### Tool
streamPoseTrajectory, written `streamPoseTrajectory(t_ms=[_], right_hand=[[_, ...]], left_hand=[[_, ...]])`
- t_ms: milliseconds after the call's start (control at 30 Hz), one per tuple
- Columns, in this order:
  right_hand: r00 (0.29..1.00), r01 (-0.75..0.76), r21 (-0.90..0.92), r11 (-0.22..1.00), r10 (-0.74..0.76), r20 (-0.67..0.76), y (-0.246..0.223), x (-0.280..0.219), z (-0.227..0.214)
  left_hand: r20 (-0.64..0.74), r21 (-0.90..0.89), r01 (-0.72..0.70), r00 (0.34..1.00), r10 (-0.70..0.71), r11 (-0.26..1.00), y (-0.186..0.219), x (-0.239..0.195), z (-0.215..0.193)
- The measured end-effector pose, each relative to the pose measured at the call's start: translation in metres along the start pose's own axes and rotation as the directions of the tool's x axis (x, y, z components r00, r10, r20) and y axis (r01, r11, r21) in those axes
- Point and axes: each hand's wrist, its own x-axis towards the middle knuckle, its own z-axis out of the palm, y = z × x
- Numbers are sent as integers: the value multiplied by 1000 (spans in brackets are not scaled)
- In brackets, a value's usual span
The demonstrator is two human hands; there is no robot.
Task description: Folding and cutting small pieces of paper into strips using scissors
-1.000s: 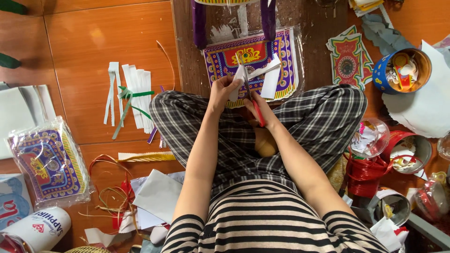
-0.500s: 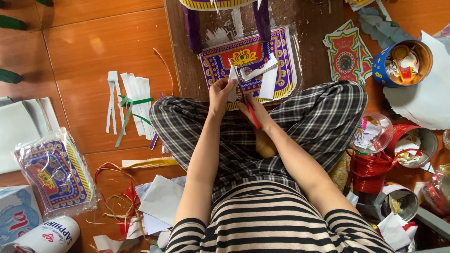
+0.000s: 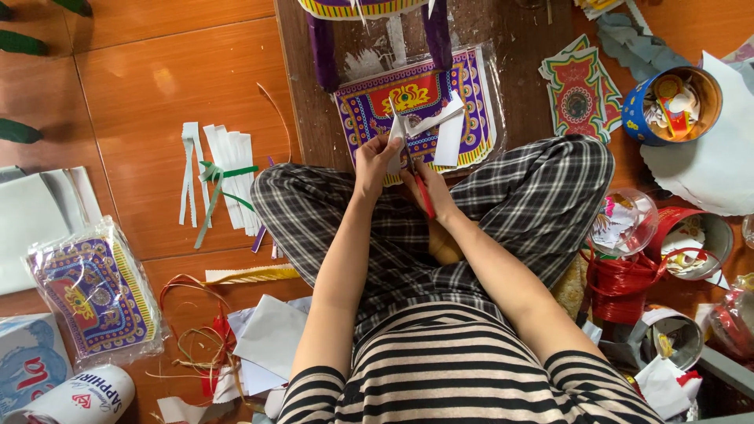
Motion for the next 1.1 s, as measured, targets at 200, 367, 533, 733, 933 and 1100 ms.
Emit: streamPoseTrajectory(t_ms=[200,367,533,733,933,1100], right_hand=[[984,61,119,991,-79,156,40,14,2],[983,82,79,994,-93,160,40,17,1],[983,80,108,991,-97,156,41,15,-2],[984,69,147,987,-92,155,45,15,0],[990,102,129,986,-113,81,9,5,-5],[989,129,89,988,-134,54,-4,6,-9]], left_hand=[[-28,-102,57,998,-61,993,-34,28,-11],[-29,-58,45,998,-46,997,-22,20,-5],[-20,-67,34,999,-36,997,-11,12,-5],[-18,-48,33,999,-34,998,-5,10,-5],[13,-51,32,999,-31,998,-2,10,-4],[50,-32,73,996,-72,997,-4,12,-8]])
